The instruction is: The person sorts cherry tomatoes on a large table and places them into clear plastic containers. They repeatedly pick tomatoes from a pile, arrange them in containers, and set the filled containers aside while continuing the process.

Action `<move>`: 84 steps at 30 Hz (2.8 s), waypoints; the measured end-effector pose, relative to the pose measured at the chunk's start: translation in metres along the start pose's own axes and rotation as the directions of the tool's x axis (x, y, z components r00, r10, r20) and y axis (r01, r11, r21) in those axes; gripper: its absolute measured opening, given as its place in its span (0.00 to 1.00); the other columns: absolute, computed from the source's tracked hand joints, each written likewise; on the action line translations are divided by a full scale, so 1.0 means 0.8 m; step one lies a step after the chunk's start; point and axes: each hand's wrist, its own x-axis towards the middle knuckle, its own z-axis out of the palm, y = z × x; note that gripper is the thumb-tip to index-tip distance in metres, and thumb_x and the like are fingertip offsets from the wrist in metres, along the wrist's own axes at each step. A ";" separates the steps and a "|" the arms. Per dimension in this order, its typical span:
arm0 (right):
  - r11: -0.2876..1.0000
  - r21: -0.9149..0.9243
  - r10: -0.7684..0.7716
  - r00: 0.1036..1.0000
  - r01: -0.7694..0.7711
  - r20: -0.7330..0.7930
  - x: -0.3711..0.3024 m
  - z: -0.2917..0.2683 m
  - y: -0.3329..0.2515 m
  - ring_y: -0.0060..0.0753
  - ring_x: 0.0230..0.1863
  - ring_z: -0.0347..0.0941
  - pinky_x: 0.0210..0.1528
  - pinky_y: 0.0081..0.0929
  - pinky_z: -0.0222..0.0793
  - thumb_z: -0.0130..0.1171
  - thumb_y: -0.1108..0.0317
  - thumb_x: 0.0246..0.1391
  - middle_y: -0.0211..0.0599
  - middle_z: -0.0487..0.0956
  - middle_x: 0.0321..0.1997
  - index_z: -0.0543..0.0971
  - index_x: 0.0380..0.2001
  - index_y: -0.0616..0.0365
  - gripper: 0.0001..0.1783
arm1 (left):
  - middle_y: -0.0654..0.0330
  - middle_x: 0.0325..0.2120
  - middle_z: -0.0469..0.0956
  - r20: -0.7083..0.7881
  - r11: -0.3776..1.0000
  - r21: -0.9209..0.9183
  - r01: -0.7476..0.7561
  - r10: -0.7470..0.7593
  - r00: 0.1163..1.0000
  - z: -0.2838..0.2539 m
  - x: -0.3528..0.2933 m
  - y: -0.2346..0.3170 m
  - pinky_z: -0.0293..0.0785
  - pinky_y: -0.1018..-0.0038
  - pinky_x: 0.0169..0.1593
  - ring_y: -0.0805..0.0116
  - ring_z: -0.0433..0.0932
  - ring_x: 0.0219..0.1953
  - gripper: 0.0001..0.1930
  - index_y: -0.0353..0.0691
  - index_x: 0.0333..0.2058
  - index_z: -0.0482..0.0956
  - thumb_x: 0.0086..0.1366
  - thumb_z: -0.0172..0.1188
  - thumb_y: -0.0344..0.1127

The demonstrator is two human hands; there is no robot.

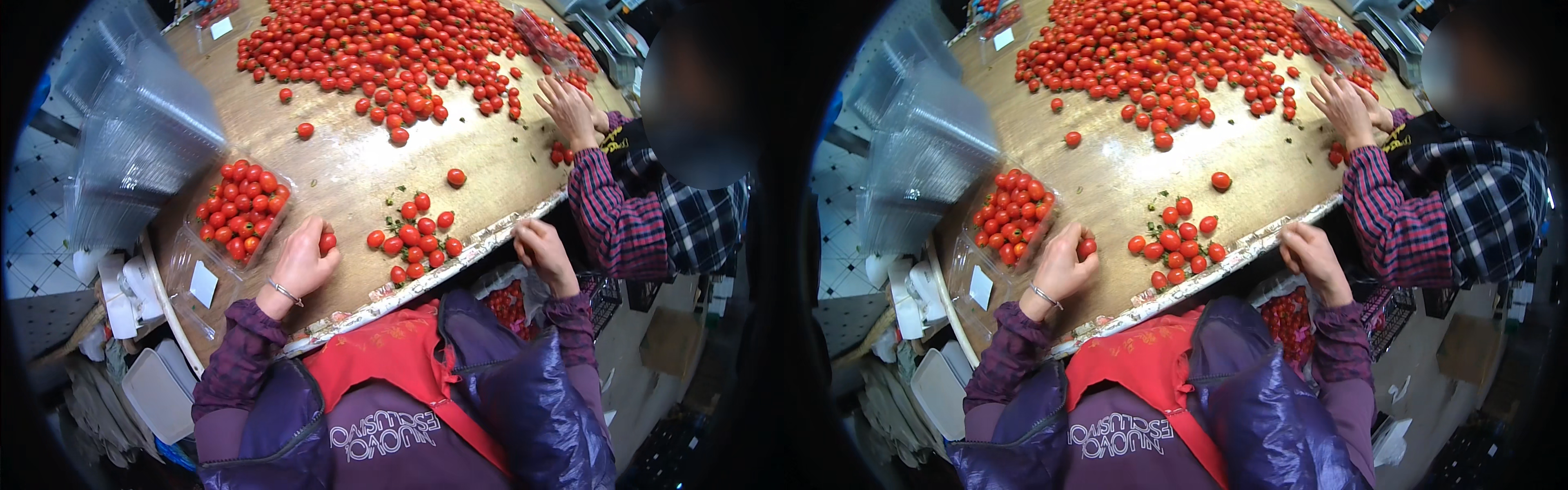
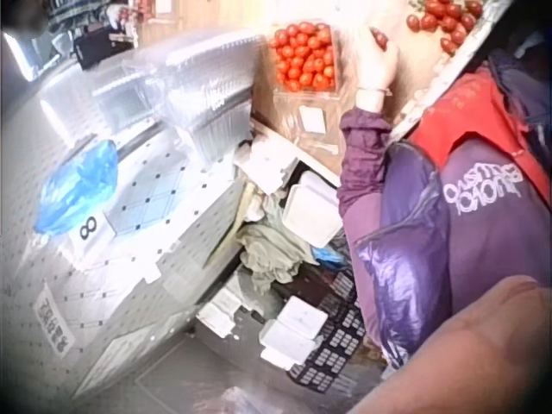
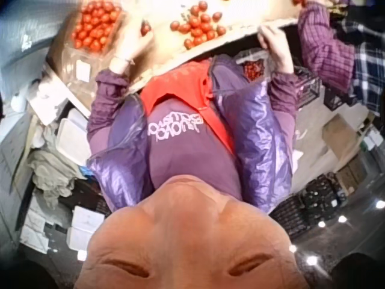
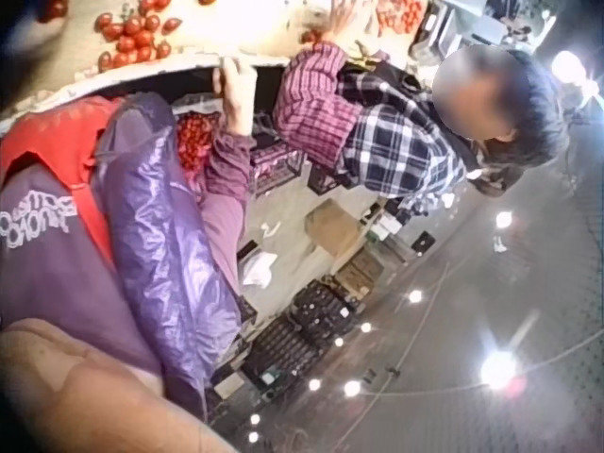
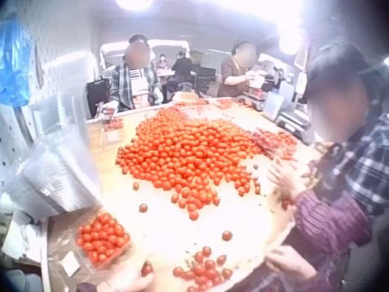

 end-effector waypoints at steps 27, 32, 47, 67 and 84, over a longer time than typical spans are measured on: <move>0.478 -0.760 -0.320 0.893 0.440 0.316 0.115 0.136 -0.042 0.60 0.48 0.72 0.50 0.42 0.72 0.68 0.65 0.35 0.57 0.71 0.46 0.66 0.56 0.57 0.40 | 0.41 0.44 0.64 0.164 0.999 0.022 0.027 -0.030 0.986 0.087 0.087 0.075 0.75 0.58 0.44 0.40 0.74 0.41 0.36 0.42 0.58 0.63 0.47 0.62 0.31; 0.620 -0.680 -0.336 0.915 0.392 0.222 0.128 0.120 -0.036 0.51 0.46 0.75 0.50 0.38 0.72 0.69 0.65 0.34 0.54 0.74 0.46 0.66 0.55 0.58 0.40 | 0.39 0.43 0.62 0.077 0.999 0.016 -0.038 0.036 0.996 0.102 0.102 0.083 0.76 0.51 0.38 0.36 0.75 0.34 0.29 0.42 0.50 0.64 0.48 0.62 0.30; 0.992 0.098 0.045 0.933 -0.085 0.357 0.126 0.139 -0.051 0.27 0.21 0.75 0.20 0.21 0.72 0.56 0.58 0.61 0.39 0.77 0.33 0.63 0.51 0.52 0.20 | 0.46 0.43 0.68 -0.095 0.890 -0.447 -0.090 0.053 0.994 0.107 0.101 0.070 0.75 0.63 0.46 0.49 0.76 0.39 0.27 0.36 0.46 0.68 0.46 0.65 0.34; 0.970 0.235 -0.182 0.808 0.056 0.560 0.133 0.375 -0.143 0.18 0.19 0.72 0.18 0.16 0.68 0.51 0.56 0.64 0.33 0.76 0.31 0.62 0.52 0.53 0.19 | 0.61 0.37 0.74 -0.433 0.648 -0.756 -0.090 -0.392 0.812 -0.082 0.029 -0.018 0.75 0.76 0.45 0.74 0.74 0.40 0.16 0.36 0.43 0.71 0.55 0.60 0.21; 0.513 -0.468 -0.468 0.691 0.720 0.550 0.179 0.461 -0.170 0.43 0.43 0.79 0.46 0.35 0.73 0.58 0.57 0.55 0.52 0.80 0.37 0.74 0.44 0.65 0.22 | 0.62 0.32 0.78 -0.669 0.792 -0.602 -0.104 -0.428 0.608 -0.111 0.019 -0.098 0.74 0.75 0.43 0.75 0.75 0.35 0.14 0.37 0.38 0.75 0.50 0.63 0.27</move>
